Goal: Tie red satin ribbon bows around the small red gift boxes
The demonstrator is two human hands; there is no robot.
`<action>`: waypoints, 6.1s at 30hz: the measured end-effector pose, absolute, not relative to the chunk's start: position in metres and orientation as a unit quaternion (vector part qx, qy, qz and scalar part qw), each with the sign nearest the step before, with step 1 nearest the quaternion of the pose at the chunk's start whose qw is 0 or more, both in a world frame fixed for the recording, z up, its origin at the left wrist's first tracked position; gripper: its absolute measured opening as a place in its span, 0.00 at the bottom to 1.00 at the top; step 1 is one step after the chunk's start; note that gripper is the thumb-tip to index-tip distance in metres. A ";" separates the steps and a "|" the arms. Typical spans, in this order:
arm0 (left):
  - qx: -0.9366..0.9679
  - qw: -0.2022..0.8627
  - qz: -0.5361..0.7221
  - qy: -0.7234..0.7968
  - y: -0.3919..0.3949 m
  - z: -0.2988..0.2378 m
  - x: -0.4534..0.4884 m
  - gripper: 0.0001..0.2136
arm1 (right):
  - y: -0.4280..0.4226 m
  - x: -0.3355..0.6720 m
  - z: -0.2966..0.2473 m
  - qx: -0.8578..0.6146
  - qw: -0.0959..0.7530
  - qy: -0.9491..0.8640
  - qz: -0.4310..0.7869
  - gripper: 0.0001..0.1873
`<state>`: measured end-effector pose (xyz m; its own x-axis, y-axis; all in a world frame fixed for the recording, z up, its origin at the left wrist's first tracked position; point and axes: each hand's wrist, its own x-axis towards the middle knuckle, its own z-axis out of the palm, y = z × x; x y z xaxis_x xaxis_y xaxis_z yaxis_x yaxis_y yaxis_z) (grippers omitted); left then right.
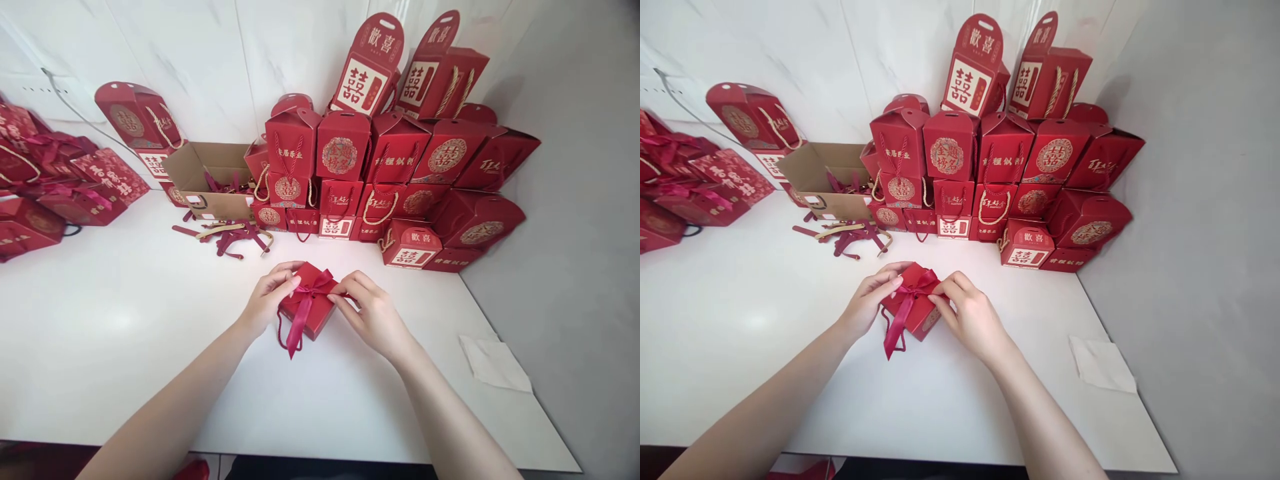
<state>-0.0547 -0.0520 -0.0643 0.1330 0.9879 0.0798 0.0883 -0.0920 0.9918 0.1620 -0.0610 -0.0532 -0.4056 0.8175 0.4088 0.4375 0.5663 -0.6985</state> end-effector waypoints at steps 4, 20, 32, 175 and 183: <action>0.568 0.462 0.486 0.477 -0.054 -0.070 -0.048 0.17 | -0.058 0.166 -0.050 -0.422 0.370 -0.750 0.349 0.14; 0.688 0.403 0.411 0.442 -0.058 -0.067 -0.049 0.11 | -0.040 0.224 -0.046 -0.487 0.169 -0.728 0.452 0.23; 0.715 0.399 0.371 0.438 -0.055 -0.061 -0.048 0.13 | -0.031 0.176 -0.053 -0.358 0.357 -0.722 0.472 0.09; 0.669 0.431 0.356 0.489 -0.078 -0.054 -0.035 0.07 | -0.048 0.176 -0.060 -0.278 0.356 -0.669 0.590 0.21; 0.692 0.423 0.317 0.491 -0.071 -0.054 -0.039 0.06 | -0.044 0.167 -0.074 -0.283 0.383 -0.613 0.631 0.18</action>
